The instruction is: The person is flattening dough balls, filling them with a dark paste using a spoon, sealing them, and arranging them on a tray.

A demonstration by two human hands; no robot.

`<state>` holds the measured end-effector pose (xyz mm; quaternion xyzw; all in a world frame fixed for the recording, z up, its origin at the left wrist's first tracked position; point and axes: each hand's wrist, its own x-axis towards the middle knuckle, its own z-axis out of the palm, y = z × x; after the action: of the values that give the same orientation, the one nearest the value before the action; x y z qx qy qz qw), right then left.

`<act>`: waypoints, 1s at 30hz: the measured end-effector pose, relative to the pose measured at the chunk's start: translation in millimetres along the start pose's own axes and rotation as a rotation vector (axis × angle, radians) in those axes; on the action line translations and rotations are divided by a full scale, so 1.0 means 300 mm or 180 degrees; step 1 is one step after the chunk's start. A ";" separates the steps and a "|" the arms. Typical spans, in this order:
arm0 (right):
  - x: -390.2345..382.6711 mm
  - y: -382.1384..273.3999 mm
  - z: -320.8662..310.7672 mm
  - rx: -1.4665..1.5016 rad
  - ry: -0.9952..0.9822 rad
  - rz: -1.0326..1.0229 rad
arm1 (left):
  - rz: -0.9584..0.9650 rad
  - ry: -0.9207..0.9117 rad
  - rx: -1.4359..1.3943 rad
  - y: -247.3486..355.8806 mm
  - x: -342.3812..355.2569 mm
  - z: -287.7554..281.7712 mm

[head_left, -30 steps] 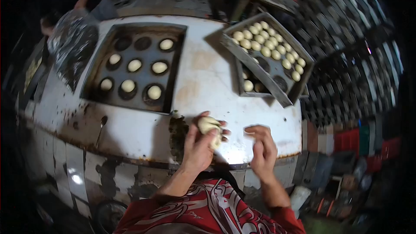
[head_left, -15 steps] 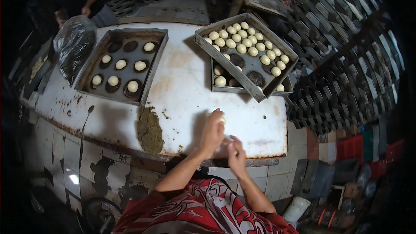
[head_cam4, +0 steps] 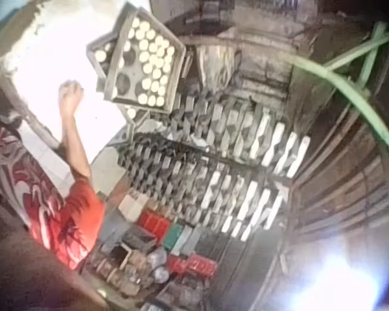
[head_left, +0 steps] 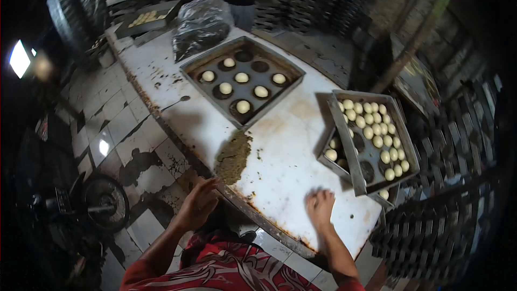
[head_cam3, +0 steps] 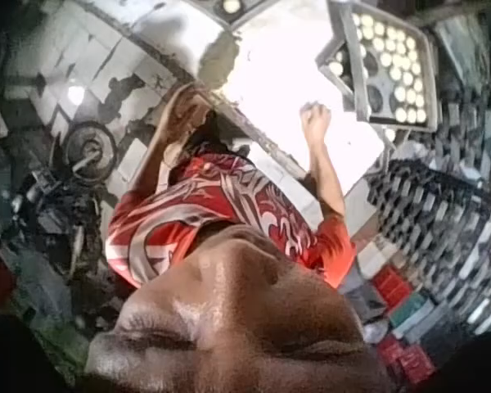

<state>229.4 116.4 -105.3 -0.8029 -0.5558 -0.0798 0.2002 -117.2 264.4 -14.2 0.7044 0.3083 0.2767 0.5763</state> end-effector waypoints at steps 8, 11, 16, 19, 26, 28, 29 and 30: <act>-0.007 -0.294 0.023 0.0818 0.0054 -0.0330 | 0.0181 0.0034 -0.0994 -0.047 0.163 -0.168; 0.021 -0.275 -0.022 -0.0123 -0.0437 0.0384 | 0.0082 0.0289 -0.1118 -0.143 0.294 -0.335; 0.440 -0.395 -0.131 0.2535 -0.3121 0.1639 | -0.0133 0.0194 -0.1045 -0.261 0.462 -0.572; 0.939 -0.478 -0.067 0.1812 -0.2146 0.1190 | -0.0453 0.0057 -0.1481 -0.261 0.506 -0.644; 1.848 -0.491 0.598 0.0905 -0.0833 0.0360 | -0.1425 0.0833 -0.1484 -0.324 0.390 -0.830; 1.830 -0.460 0.810 0.0346 -0.0965 0.0343 | -0.1231 0.1053 -0.1072 -0.408 0.320 -0.872; 1.811 -0.484 0.844 -0.0239 -0.1111 0.0316 | -0.1243 0.1044 -0.1043 -0.413 0.321 -0.877; 1.792 -0.479 0.855 -0.0231 -0.1105 0.0372 | -0.1116 0.1117 -0.1176 -0.416 0.327 -0.873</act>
<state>271.0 727.7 -115.9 -0.8422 -0.5312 0.0518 0.0765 -262.3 524.5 -85.5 0.4651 0.4645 0.3419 0.6716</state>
